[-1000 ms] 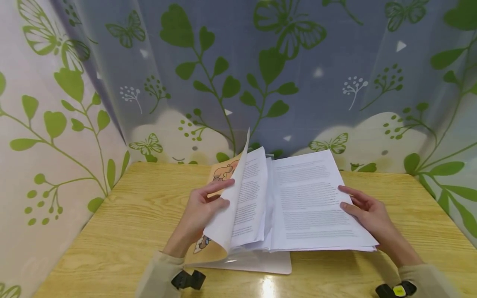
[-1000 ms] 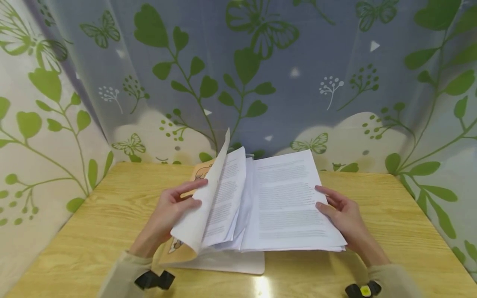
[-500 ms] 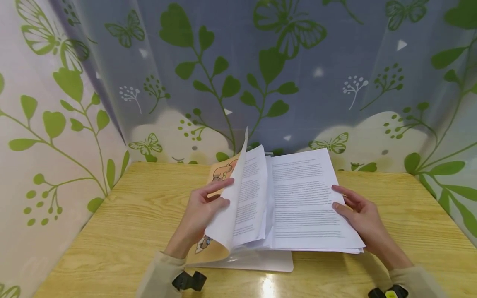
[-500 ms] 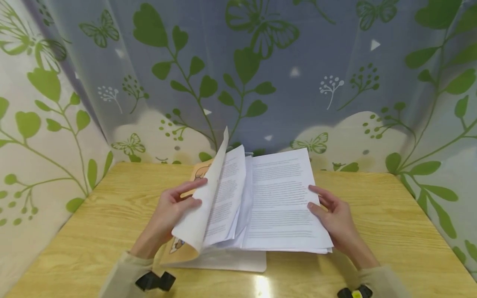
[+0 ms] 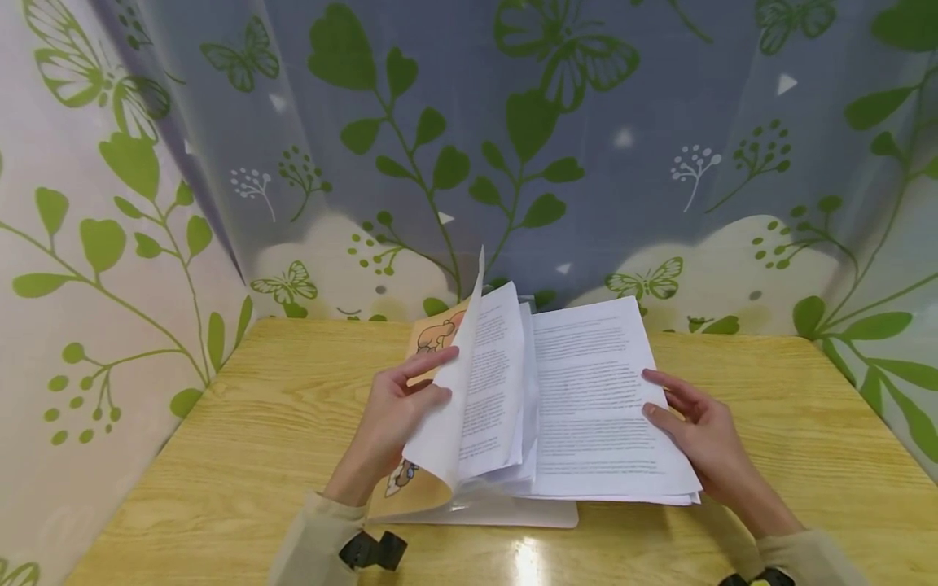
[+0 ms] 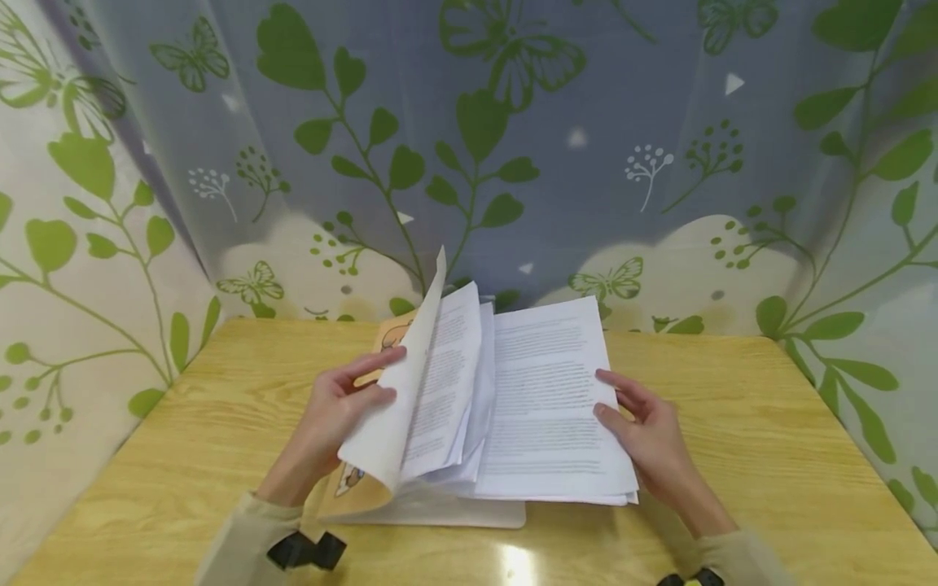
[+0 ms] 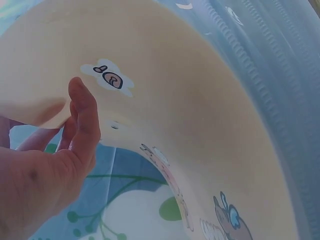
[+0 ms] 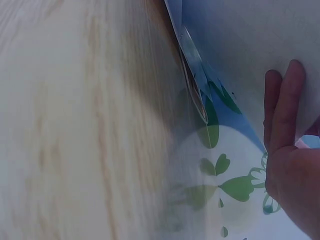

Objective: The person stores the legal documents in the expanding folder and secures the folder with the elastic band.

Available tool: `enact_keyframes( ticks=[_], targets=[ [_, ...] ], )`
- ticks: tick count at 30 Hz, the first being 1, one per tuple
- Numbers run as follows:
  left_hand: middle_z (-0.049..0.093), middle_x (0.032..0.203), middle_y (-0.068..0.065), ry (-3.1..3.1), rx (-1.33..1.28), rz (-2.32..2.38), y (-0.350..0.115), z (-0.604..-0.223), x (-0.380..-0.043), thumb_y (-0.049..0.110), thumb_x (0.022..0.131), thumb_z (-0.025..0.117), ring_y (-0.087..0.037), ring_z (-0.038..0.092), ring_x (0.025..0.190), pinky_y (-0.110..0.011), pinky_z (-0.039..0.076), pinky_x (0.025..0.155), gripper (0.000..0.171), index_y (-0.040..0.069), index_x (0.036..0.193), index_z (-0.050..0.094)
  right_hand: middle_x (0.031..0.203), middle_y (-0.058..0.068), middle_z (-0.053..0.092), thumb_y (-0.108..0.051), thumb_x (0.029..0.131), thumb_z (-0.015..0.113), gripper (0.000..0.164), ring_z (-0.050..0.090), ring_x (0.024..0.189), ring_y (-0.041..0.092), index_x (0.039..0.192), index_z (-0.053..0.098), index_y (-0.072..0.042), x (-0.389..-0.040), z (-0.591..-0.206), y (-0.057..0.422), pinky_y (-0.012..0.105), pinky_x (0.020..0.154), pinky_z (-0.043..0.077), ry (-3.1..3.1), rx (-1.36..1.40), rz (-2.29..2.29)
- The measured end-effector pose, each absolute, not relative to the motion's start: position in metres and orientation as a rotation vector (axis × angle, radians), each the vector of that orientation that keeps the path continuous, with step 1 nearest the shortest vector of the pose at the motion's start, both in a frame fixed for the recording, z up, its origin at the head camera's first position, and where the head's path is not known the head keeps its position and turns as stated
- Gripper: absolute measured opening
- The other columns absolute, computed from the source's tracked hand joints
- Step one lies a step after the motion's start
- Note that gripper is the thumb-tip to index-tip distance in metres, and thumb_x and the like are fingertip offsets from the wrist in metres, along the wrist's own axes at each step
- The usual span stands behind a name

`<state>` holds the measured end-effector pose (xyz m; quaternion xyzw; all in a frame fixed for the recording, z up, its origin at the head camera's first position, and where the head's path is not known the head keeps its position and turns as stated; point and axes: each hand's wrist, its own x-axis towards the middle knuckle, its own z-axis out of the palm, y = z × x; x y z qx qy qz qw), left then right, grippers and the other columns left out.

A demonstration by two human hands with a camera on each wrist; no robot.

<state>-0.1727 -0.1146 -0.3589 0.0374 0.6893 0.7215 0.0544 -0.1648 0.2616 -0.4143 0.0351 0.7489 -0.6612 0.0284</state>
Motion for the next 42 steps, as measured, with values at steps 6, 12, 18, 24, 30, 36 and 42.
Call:
enact_keyframes(
  ticks=[6, 12, 18, 24, 30, 36, 42],
  targets=[
    [0.049, 0.152, -0.003, 2.094, 0.114, 2.174, -0.115, -0.359, -0.173, -0.004, 0.091, 0.058, -0.019, 0.071, 0.087, -0.033, 0.062, 0.065, 0.051, 0.012, 0.139, 0.065, 0.115, -0.024, 0.065, -0.024, 0.098, 0.07, 0.062, 0.073, 0.088, 0.008, 0.155, 0.047, -0.017, -0.166, -0.414, 0.257, 0.029, 0.071, 0.063, 2.32, 0.09, -2.034],
    [0.051, 0.15, -0.003, 2.088, 0.108, 2.173, -0.116, -0.359, -0.173, -0.004, 0.091, 0.058, -0.019, 0.071, 0.088, -0.034, 0.062, 0.065, 0.052, 0.013, 0.139, 0.065, 0.117, -0.024, 0.063, -0.025, 0.098, 0.069, 0.06, 0.073, 0.09, 0.008, 0.154, 0.047, -0.017, -0.167, -0.413, 0.252, 0.03, 0.072, 0.063, 2.328, 0.05, -2.031],
    [0.051, 0.151, -0.003, 2.092, 0.106, 2.165, -0.116, -0.36, -0.173, -0.004, 0.091, 0.058, -0.02, 0.071, 0.089, -0.034, 0.062, 0.065, 0.052, 0.014, 0.139, 0.066, 0.119, -0.02, 0.064, -0.024, 0.099, 0.067, 0.061, 0.073, 0.092, 0.009, 0.155, 0.045, -0.015, -0.169, -0.413, 0.245, 0.03, 0.073, 0.063, 2.321, -0.008, -2.031],
    [0.048, 0.154, -0.002, 2.085, 0.121, 2.168, -0.116, -0.36, -0.174, -0.004, 0.091, 0.059, -0.02, 0.072, 0.09, -0.035, 0.063, 0.065, 0.051, 0.013, 0.139, 0.065, 0.119, -0.015, 0.063, -0.023, 0.1, 0.066, 0.06, 0.073, 0.093, 0.01, 0.155, 0.044, -0.015, -0.171, -0.413, 0.239, 0.032, 0.075, 0.064, 2.33, -0.024, -2.021],
    [0.049, 0.153, -0.003, 2.072, 0.117, 2.172, -0.117, -0.359, -0.174, -0.003, 0.091, 0.059, -0.02, 0.072, 0.087, -0.035, 0.062, 0.064, 0.051, 0.013, 0.139, 0.066, 0.12, -0.017, 0.065, -0.02, 0.1, 0.067, 0.061, 0.074, 0.094, 0.01, 0.156, 0.043, -0.013, -0.174, -0.414, 0.234, 0.032, 0.074, 0.064, 2.272, -0.057, -2.079],
    [0.051, 0.152, -0.003, 2.083, 0.106, 2.161, -0.117, -0.358, -0.174, -0.003, 0.091, 0.059, -0.02, 0.072, 0.086, -0.034, 0.062, 0.064, 0.051, 0.014, 0.139, 0.066, 0.118, -0.017, 0.068, -0.016, 0.1, 0.066, 0.065, 0.075, 0.093, 0.011, 0.158, 0.038, -0.015, -0.176, -0.415, 0.232, 0.031, 0.073, 0.064, 2.192, -0.087, -2.144],
    [0.045, 0.158, 0.0, 2.091, 0.104, 2.155, -0.118, -0.358, -0.173, -0.003, 0.091, 0.059, -0.019, 0.071, 0.086, -0.034, 0.062, 0.064, 0.052, 0.014, 0.139, 0.065, 0.115, -0.015, 0.071, -0.013, 0.1, 0.065, 0.07, 0.076, 0.09, 0.014, 0.161, 0.031, -0.018, -0.178, -0.415, 0.228, 0.033, 0.071, 0.064, 2.138, -0.076, -2.173]
  ],
)
